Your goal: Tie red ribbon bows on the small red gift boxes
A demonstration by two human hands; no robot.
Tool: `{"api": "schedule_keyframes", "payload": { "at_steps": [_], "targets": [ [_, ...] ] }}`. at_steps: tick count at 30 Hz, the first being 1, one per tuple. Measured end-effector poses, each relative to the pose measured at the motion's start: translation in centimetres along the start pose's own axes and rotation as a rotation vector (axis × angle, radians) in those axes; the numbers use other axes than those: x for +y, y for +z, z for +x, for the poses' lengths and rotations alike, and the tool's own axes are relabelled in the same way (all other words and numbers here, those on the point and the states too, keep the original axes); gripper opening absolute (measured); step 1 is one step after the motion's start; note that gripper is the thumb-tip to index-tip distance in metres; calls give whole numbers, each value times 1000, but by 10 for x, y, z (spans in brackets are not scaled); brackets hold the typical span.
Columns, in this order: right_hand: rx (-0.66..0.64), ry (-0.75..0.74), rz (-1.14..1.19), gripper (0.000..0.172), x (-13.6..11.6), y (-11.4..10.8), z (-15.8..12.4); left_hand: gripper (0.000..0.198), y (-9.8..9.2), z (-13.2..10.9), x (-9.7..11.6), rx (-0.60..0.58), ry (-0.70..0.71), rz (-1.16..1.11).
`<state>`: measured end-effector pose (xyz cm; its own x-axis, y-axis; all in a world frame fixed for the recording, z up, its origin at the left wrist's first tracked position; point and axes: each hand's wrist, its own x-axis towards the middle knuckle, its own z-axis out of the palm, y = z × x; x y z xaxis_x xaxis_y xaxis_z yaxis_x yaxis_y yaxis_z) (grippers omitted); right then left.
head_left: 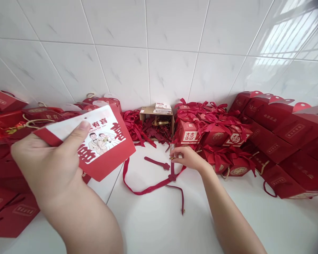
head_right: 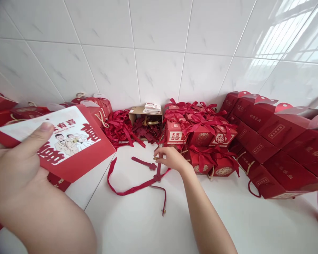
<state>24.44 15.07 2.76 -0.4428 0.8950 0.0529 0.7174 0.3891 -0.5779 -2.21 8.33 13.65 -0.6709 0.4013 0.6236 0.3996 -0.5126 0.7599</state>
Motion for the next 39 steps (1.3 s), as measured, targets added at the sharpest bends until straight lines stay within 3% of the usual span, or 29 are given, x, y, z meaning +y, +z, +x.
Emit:
{"api": "schedule_keyframes", "payload": {
  "at_steps": [3,5,8,11,14,19,23,29,39],
  "targets": [
    [151,-212,162,13,-21,-18,-18,25,0,-1,0,27,28,-81],
    [220,-424,319,6,-34,-28,-33,24,-1,-2,2,-20,-41,-80],
    [260,-669,471,18,-51,-39,-55,20,0,-7,8,-116,-139,-71],
    [316,-780,569,32,-60,-43,-69,14,4,-17,19,-227,-187,-52],
    [376,-825,680,38,-62,-43,-73,13,11,-29,30,-433,-153,-42],
    [405,-824,845,31,-61,-43,-72,16,25,-47,37,-761,-22,-56],
    [373,-806,911,29,-62,-43,-70,11,31,-57,37,-854,-26,-69],
    [390,-687,947,18,-63,-41,-69,10,33,-62,35,-844,0,-43],
    [504,-236,1051,20,-48,-37,-46,17,45,-50,21,-751,-44,80]
  ]
}}
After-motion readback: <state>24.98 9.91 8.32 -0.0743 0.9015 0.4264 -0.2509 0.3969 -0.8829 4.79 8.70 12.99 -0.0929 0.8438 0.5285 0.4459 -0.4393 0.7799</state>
